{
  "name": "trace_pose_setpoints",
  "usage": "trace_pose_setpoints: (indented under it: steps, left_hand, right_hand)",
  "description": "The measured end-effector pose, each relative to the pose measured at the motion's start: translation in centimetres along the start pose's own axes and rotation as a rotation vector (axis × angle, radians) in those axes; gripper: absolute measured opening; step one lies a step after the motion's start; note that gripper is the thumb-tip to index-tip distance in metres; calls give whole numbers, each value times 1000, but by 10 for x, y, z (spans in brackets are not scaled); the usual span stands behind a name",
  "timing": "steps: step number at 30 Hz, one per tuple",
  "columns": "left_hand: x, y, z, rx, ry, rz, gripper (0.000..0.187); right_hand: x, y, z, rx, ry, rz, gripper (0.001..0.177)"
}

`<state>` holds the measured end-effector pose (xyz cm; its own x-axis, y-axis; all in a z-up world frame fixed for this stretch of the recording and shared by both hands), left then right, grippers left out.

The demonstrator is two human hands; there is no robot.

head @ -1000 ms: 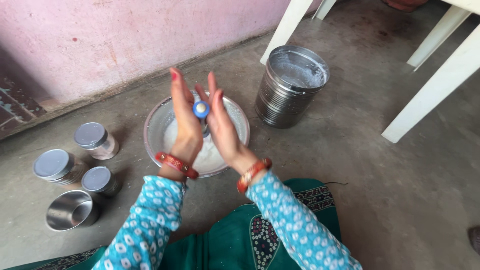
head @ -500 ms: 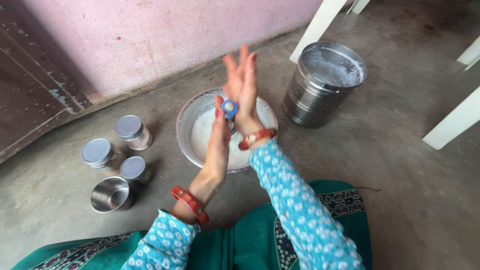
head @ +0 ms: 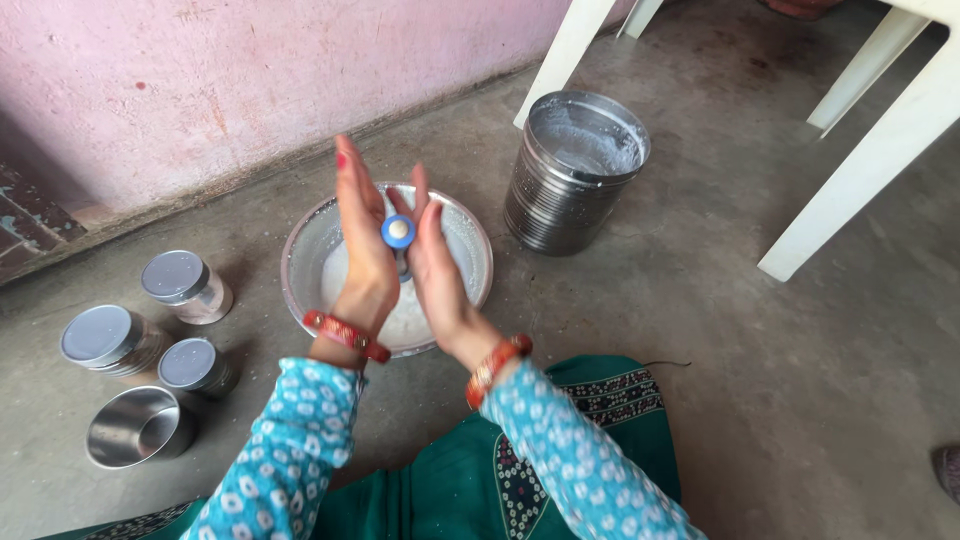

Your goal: The person sits on the floor and uses a hand whisk to mix a white liquid in a metal bowl. They repeatedly rotate the whisk handle with both hands to aerate the mixture.

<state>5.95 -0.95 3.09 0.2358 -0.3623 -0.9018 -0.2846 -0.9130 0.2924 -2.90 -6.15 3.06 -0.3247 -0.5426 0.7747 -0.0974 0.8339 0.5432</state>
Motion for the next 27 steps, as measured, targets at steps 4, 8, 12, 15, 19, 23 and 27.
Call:
trace_pose_setpoints:
  steps: [4, 8, 12, 15, 19, 23, 27]
  left_hand:
    - [3, 7, 44, 210, -128, -24, 78]
    - [-10, -3, 76, 254, -56, -13, 72]
    - [-11, -8, 87, 241, -106, -77, 73]
    - [-11, -9, 73, 208, -89, -48, 74]
    - [-3, -15, 33, 154, -53, -18, 74]
    - [5, -23, -7, 45, -7, -19, 75]
    - [8, -23, -29, -71, -7, 69, 74]
  right_hand:
    - [-3, -15, -42, -68, -120, -134, 87]
    - [-7, -24, -89, -128, -134, -114, 99]
    - [-4, -24, -109, -189, -154, -10, 108]
    - [-8, -11, -101, -134, -104, -65, 105]
    - [-14, 5, -65, -11, 8, -92, 96]
    - [-12, 12, -31, 32, 49, -113, 88]
    - [-10, 8, 0, 5, 52, 37, 86]
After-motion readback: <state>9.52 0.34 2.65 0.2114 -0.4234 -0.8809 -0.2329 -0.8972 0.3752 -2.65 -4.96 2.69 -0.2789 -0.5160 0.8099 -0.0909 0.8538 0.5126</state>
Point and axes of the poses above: each hand's wrist, its own z-axis away from the middle knuckle, its own y-axis out of the palm, x = y × z, the point moved 8 cm from there along -z, towards the middle knuckle, and after that the axes turned 14 degrees about -z, right-handed, at the moved point
